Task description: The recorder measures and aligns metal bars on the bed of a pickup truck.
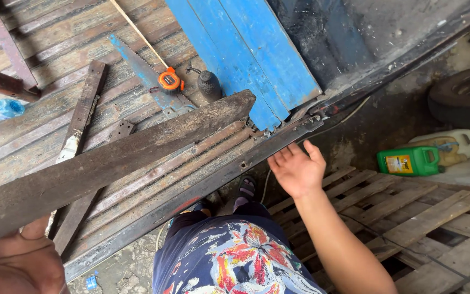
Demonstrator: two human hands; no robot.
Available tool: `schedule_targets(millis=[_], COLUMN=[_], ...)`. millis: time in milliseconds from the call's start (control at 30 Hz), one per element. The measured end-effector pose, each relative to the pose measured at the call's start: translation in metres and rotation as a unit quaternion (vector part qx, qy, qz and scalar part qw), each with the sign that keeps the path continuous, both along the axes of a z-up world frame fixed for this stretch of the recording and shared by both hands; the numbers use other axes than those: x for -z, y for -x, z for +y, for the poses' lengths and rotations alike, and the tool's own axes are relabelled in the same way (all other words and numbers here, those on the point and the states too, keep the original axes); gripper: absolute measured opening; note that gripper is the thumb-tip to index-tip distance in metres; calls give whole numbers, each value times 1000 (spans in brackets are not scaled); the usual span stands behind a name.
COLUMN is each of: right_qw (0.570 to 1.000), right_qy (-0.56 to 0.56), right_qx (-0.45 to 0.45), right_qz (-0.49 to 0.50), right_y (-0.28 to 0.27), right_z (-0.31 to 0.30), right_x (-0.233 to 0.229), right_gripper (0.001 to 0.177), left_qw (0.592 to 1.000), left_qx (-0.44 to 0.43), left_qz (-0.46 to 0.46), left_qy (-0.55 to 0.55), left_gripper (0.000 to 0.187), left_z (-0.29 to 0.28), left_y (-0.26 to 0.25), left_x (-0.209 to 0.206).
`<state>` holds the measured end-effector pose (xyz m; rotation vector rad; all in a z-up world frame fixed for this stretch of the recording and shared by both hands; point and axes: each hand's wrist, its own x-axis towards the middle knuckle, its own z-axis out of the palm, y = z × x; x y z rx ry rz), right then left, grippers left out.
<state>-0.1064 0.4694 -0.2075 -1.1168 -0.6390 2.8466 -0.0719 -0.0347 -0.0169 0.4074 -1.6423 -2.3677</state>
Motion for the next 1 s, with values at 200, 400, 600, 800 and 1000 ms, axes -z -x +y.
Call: schedule_targets(millis=[200,400,600,800,1000], right_qw=[988,979,960,948,946], right_qy=[117,136,177,238,240], right_qx=[-5,-41,-96,-129,-133], right_qz=[102,149,193,166,171], right_y=[16,12,0,-11,-10], right_z=[-28,-37,-64,-98,-102], right_x=[-17,-16,-12,-1,-5], right_gripper=[79,94,91,82,75], left_qw=[1000,973,986,985,976], left_qx=[-2,-45,64,-3,50], left_qz=[-10,-225,47,132,178], left_qy=[26,17,146,112,116], left_gripper=[79,86,87,51,43], left_z=[45,41,83,69,81], left_y=[36,46,33,8,12], left_x=[-23,-29,-36,-3,-19])
